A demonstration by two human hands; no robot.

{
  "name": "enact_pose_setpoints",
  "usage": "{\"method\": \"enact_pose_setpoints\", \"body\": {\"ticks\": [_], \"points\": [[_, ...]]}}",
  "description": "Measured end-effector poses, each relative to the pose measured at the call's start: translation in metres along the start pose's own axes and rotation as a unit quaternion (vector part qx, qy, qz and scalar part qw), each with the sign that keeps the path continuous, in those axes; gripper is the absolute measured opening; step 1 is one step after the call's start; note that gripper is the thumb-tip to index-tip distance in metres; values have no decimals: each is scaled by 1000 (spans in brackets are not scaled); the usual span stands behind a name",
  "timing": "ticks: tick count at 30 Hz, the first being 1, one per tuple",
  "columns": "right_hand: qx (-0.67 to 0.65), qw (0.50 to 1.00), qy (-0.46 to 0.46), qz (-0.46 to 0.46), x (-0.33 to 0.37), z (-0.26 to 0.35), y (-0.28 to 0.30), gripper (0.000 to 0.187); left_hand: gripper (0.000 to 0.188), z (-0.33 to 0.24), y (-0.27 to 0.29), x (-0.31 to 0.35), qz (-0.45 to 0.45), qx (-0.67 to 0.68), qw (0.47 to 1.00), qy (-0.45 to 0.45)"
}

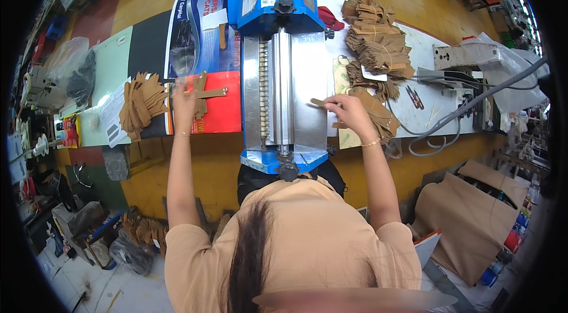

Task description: The person repeatedly picks up small brown material pieces, places them into a blue press machine, and removes the pressed pieces. The person stacks the finished pieces on the table to the left.

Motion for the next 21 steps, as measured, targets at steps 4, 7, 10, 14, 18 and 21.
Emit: {"method": "enact_pose_setpoints", "body": {"ticks": [4, 7, 10, 14, 18, 21], "points": [[58, 997, -8, 44, -22, 19, -31, 20, 26, -71, -47, 50, 213, 185, 949, 142], [69, 996, 19, 54, -32, 32, -46, 19, 21, -121, -61, 73, 295, 239, 906, 189], [46, 996, 37, 63, -36, 40, -56, 18, 24, -151, -67, 82, 318, 249, 888, 221], [22, 997, 46, 61, -37, 42, -55, 18, 29, -167, -68, 82, 328, 215, 892, 223], [0, 998, -7, 69, -33, 32, -42, 18, 36, -170, -69, 82, 336, 215, 878, 263], [-13, 998, -34, 51, -30, 21, -31, 17, 43, -171, -69, 82, 332, 255, 858, 298]]}}
Point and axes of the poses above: each hand's wrist, its own x-axis away from the middle knuckle, its own y-axis out of the back of the hand, z = x × y, the point moved 5 cm from there along -x, towards the middle knuckle, and after that the axes turned 14 degrees about -z, right-handed, at the moved point
